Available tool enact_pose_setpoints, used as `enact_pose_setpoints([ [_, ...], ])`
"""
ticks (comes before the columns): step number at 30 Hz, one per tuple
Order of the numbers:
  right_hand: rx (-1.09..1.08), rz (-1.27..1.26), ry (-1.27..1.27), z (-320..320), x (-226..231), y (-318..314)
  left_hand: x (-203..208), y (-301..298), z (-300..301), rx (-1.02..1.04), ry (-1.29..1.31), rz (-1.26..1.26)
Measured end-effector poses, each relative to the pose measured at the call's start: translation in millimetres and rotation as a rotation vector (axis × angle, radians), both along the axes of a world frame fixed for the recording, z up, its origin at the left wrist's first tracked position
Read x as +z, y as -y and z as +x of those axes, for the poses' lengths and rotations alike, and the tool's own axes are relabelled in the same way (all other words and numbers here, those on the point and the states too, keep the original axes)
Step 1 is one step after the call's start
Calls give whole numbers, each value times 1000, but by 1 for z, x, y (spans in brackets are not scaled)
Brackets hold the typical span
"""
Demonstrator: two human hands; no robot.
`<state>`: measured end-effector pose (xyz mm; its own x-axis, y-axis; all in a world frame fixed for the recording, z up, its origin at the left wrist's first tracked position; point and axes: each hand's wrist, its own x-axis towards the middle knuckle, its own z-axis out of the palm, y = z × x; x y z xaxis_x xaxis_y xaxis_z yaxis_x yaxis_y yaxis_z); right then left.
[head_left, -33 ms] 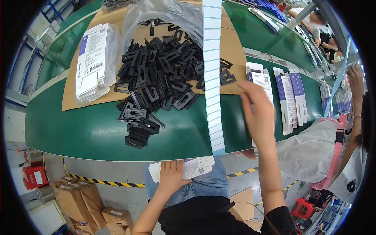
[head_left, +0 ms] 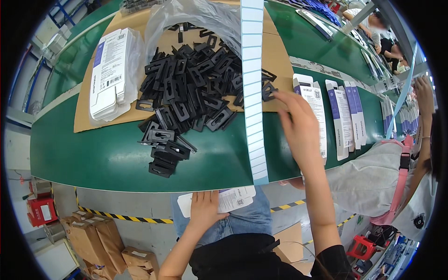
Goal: The person assembles packaging boxes by inserting plastic hanging tabs into the cardboard boxes by hand, organizing the plastic tabs, and stacking the boxes on the table.
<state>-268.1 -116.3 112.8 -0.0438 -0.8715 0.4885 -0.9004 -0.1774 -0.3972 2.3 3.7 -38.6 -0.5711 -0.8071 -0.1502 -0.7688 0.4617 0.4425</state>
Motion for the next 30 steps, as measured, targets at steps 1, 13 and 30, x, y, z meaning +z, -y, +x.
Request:
enact_pose_setpoints([
  [1,-51,-31,-87,2,-6,13,-1,1,-1,-6,-2,1],
  [13,-1,92,371,13,28,-75,83,8,31,-78,-354,54],
  [30,264,693,790,50,14,-170,119,10,30,-45,-194,-19],
])
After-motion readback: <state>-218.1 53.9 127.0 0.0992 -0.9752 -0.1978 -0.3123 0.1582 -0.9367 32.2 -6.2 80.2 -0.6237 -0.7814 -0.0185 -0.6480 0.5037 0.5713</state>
